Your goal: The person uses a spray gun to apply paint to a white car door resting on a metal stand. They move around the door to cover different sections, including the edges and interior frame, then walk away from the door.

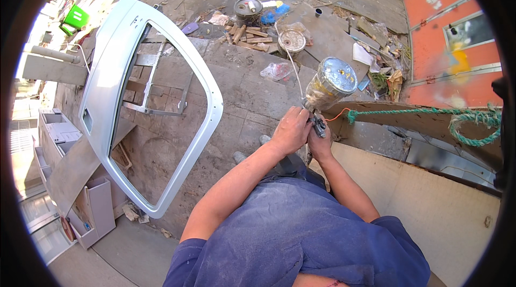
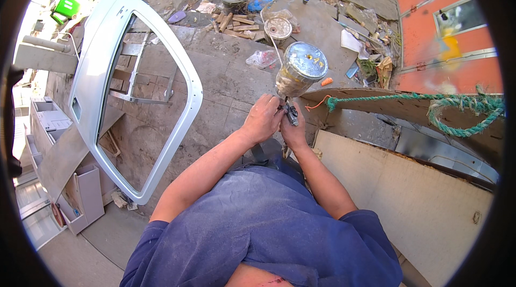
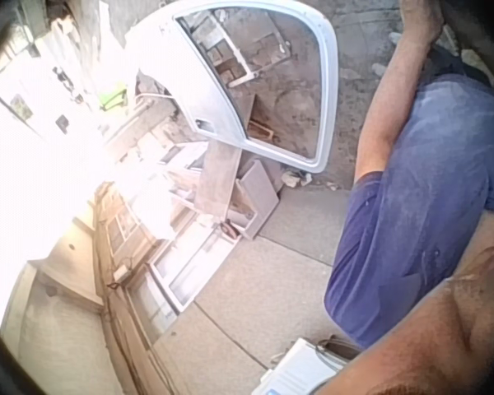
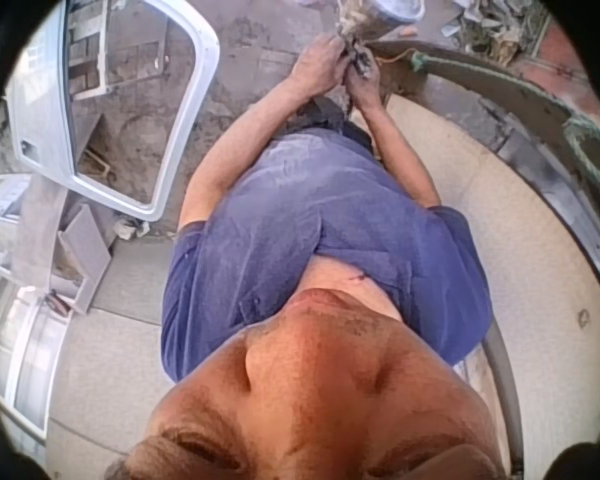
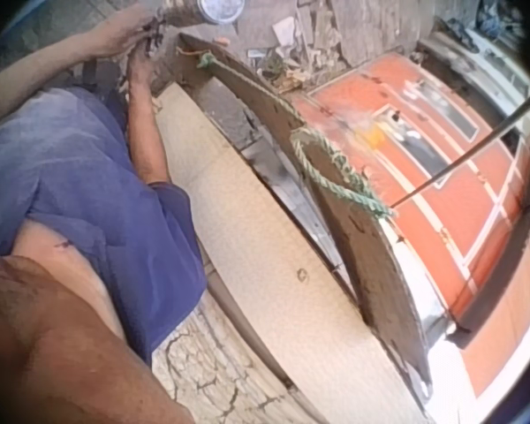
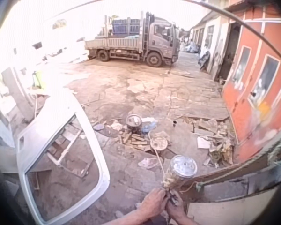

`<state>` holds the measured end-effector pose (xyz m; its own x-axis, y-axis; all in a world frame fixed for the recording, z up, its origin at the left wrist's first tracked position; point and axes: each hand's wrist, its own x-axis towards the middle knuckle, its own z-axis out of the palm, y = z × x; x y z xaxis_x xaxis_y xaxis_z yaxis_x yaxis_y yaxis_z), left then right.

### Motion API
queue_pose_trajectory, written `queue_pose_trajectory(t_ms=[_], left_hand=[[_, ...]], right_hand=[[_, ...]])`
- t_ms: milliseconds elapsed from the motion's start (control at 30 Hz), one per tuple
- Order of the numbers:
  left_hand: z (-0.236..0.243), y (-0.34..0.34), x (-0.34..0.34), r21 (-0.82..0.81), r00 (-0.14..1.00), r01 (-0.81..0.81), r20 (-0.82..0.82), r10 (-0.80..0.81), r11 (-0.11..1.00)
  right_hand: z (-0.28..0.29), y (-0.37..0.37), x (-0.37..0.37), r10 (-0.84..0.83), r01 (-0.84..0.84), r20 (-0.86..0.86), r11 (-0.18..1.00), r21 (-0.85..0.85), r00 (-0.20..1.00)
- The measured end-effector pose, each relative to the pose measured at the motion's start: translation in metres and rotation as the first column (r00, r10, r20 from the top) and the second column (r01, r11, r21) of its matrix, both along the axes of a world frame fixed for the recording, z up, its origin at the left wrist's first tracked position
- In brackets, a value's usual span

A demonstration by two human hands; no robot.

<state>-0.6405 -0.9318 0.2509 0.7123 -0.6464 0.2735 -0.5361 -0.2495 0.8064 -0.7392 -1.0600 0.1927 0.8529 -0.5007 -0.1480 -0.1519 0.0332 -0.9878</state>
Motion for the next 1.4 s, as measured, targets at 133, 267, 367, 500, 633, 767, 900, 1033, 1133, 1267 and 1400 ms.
queue_pose_trajectory(t_ms=[133, 267, 367, 500, 633, 767, 900, 1033, 1133, 1267, 1400], left_hand=[[-0.002, 0.001, 0.000, 0.010, 1.000, 0.002, 0.010, -0.002, 1.000], [-0.001, 0.000, 0.001, 0.030, 1.000, 0.013, 0.010, -0.013, 0.999], [-0.001, 0.000, 0.000, 0.041, 1.000, 0.013, 0.011, -0.013, 0.999], [-0.002, -0.001, 0.000, 0.047, 1.000, 0.018, -0.002, -0.017, 0.999], [-0.004, -0.001, -0.001, 0.041, 1.000, 0.007, -0.007, -0.006, 0.999], [-0.001, -0.002, -0.003, 0.044, 0.998, -0.010, -0.068, 0.013, 0.999], [-0.004, -0.002, -0.003, 0.035, 0.998, -0.009, -0.057, 0.011, 0.999], [-0.003, -0.002, -0.004, 0.035, 0.998, -0.014, -0.066, 0.016, 0.999], [-0.001, -0.003, -0.004, 0.053, 0.997, -0.018, -0.076, 0.022, 0.998], [-0.003, -0.005, -0.004, 0.044, 0.997, -0.016, -0.075, 0.019, 0.999], [-0.005, -0.006, -0.003, 0.072, 0.995, -0.015, -0.099, 0.022, 0.997]], right_hand=[[0.002, 0.001, 0.000, 0.016, -0.015, 0.005, 0.999, -0.048, 1.000], [-0.001, 0.000, -0.001, -0.001, 0.001, 0.006, 1.000, -0.027, 1.000], [-0.002, 0.000, -0.002, -0.013, 0.012, -0.017, 0.999, -0.030, 1.000], [-0.006, -0.002, -0.003, -0.010, 0.010, -0.014, 1.000, -0.028, 1.000], [-0.003, -0.001, -0.003, -0.016, 0.016, -0.020, 1.000, 0.014, 1.000], [-0.005, -0.001, -0.002, -0.023, 0.023, 0.001, 1.000, 0.009, 1.000], [-0.010, -0.001, -0.001, -0.022, 0.022, 0.033, 1.000, 0.002, 0.999], [-0.005, 0.000, -0.001, -0.017, 0.017, 0.007, 1.000, 0.008, 1.000], [-0.004, 0.001, -0.001, -0.029, 0.029, 0.009, 0.999, 0.031, 1.000], [-0.007, -0.004, -0.002, -0.009, 0.009, 0.007, 1.000, 0.025, 1.000], [-0.008, -0.007, -0.001, 0.013, -0.013, -0.001, 0.999, -0.031, 1.000]])
